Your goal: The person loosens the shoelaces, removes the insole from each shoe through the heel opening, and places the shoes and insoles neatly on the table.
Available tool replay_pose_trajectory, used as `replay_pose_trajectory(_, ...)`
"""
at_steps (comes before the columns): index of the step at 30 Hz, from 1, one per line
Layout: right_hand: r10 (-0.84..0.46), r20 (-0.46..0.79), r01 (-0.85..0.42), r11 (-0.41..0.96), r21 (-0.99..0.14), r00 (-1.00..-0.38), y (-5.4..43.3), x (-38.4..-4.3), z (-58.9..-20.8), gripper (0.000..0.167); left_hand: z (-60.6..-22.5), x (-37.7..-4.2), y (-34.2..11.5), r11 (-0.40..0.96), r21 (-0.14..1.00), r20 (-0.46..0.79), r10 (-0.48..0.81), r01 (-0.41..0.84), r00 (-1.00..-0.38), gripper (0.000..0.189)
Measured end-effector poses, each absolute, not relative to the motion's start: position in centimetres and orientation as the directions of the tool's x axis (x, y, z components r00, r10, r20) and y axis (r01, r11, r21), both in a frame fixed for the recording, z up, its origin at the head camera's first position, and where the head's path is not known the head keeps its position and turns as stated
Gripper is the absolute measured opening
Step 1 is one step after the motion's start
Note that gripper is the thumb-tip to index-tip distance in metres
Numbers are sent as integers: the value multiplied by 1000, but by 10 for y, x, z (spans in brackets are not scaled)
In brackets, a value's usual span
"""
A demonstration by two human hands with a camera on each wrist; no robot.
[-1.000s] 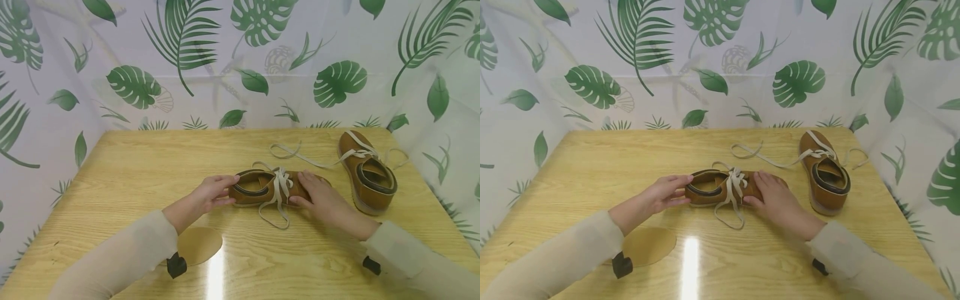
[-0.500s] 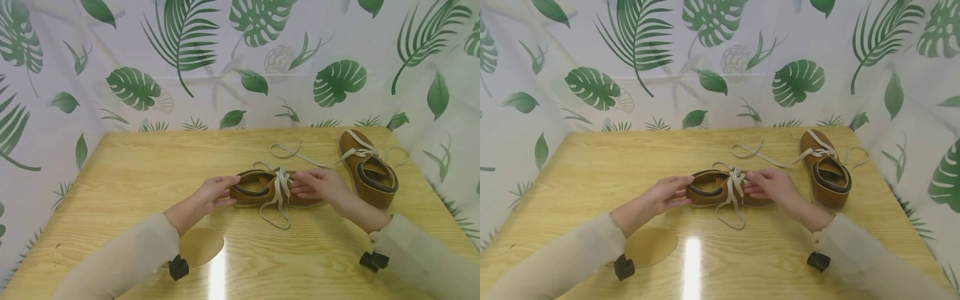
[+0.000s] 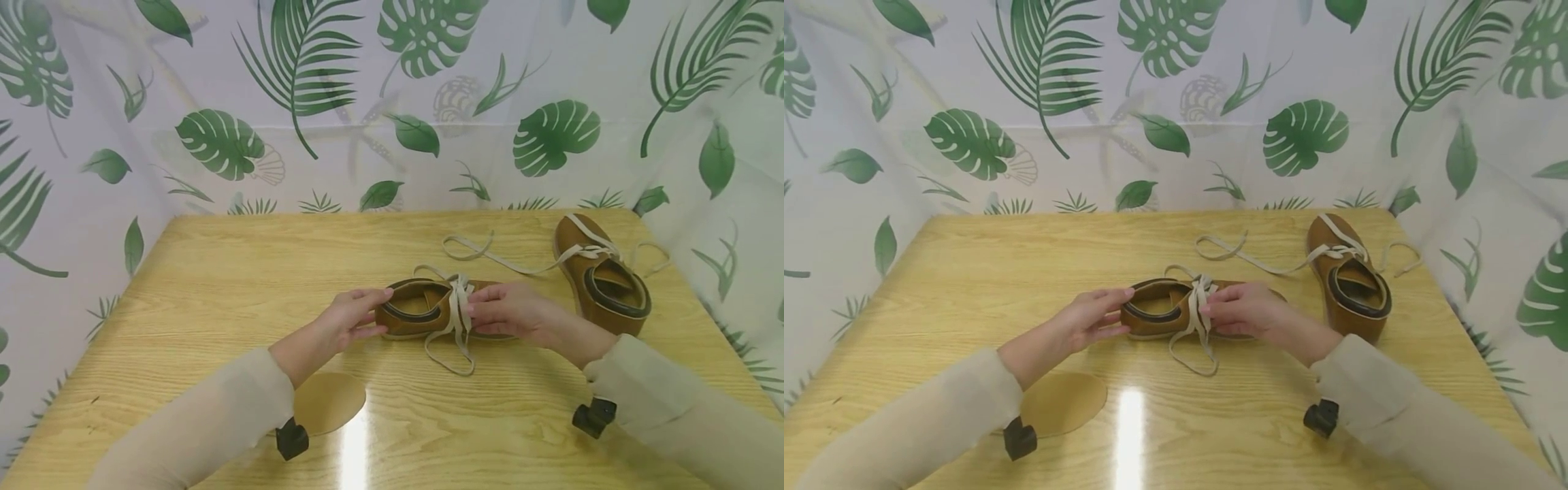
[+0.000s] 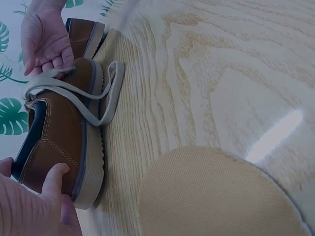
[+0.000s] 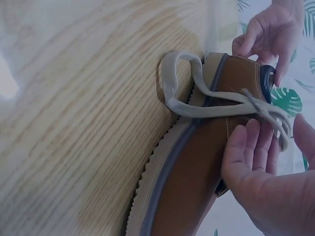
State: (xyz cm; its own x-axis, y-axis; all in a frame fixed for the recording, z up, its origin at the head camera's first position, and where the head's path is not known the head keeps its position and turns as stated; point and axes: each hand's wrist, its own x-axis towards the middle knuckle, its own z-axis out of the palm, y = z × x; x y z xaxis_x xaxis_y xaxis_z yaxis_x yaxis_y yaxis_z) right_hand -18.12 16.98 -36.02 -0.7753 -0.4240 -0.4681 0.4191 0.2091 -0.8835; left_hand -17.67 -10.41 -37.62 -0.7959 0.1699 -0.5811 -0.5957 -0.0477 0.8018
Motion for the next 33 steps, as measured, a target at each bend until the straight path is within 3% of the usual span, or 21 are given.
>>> replay_pose_trajectory(4, -407, -488, 424, 243, -873, -772, 167, -180, -360, 8, -377, -176, -104, -41, 802, -583, 163, -596, -796, 51)
replay_pose_trajectory(7, -422, -535, 518, 165, -839, -732, 167, -182, -358, 8, -378, -176, -104, -45, 800, -585, 163, -598, -794, 51)
replay_pose_trajectory(11, -565, -570, 686, 10, -727, -596, 167, -186, -357, 23, -380, -176, -104, -44, 799, -585, 169, -599, -793, 52)
replay_pose_trajectory(14, -697, -525, 756, -36, -654, -488, 165, -187, -359, 35, -380, -177, -104, -51, 793, -594, 162, -608, -788, 52)
replay_pose_trajectory(17, -777, -446, 776, -84, -625, -443, 162, -189, -361, 37, -379, -177, -104, -56, 784, -606, 151, -619, -781, 51)
replay_pose_trajectory(20, -798, -375, 795, -203, -571, -473, 160, -191, -362, 39, -378, -177, -104, -47, 781, -610, 154, -622, -777, 51)
replay_pose_trajectory(26, -691, -356, 775, -520, -359, -628, 165, -191, -363, 44, -377, -179, -105, -14, 785, -607, 177, -619, -775, 52)
replay_pose_trajectory(33, -634, -424, 721, -689, -70, -647, 171, -184, -362, 48, -377, -184, -109, -4, 779, -615, 193, -627, -765, 50)
